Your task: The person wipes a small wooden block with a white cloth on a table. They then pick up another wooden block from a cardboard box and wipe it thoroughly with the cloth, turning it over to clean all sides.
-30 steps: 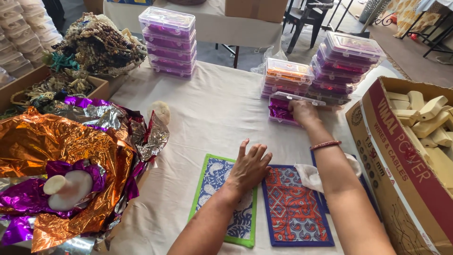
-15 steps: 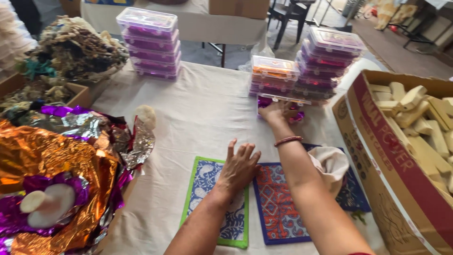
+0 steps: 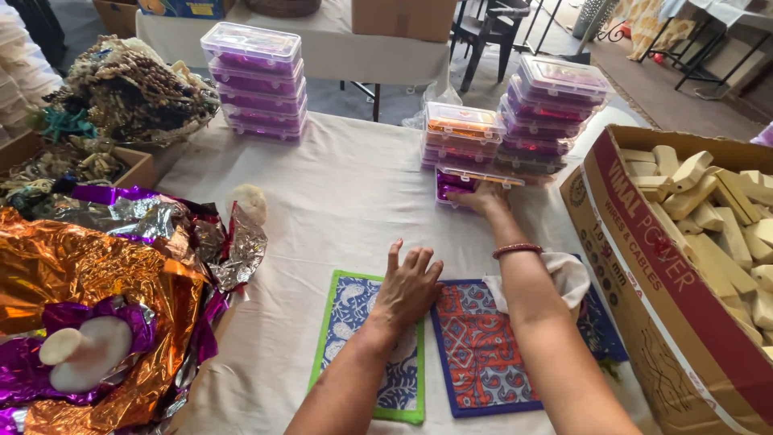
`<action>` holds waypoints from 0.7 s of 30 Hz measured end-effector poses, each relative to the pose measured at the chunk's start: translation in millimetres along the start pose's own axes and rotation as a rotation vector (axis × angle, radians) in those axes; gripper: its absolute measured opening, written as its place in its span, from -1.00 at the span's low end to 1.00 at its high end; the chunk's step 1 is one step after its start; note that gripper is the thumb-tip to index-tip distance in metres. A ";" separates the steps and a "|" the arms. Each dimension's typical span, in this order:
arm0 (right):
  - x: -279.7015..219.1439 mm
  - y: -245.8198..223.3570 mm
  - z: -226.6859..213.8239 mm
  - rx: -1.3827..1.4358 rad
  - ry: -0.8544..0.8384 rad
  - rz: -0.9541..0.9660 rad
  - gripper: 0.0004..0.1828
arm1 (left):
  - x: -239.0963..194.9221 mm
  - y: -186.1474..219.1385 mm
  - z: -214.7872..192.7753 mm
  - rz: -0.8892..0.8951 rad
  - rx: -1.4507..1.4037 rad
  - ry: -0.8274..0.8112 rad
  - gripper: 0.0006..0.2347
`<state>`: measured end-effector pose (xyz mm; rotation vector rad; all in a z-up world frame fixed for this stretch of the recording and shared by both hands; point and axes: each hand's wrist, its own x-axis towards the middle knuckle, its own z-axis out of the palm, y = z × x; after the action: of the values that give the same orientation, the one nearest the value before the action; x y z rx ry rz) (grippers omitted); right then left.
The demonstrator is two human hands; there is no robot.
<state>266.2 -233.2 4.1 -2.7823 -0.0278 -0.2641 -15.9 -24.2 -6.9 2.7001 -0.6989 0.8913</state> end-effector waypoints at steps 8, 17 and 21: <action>-66.9 -42.3 -30.2 -0.275 0.271 -0.215 -0.01 | -0.8 -2.3 8.8 -0.032 -0.024 -0.044 -0.60; -102.6 -22.3 -36.2 -0.395 0.253 -0.388 -0.11 | -0.8 -0.8 6.1 -0.040 -0.004 -0.055 -0.63; -99.0 -3.8 -19.6 -0.408 0.180 -0.498 -0.10 | 0.2 -1.5 3.3 -0.049 -0.012 -0.053 -0.65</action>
<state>165.1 -235.0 5.1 -3.0951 -0.6998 -0.7116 -13.3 -24.1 -9.4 2.7268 -0.6435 0.8043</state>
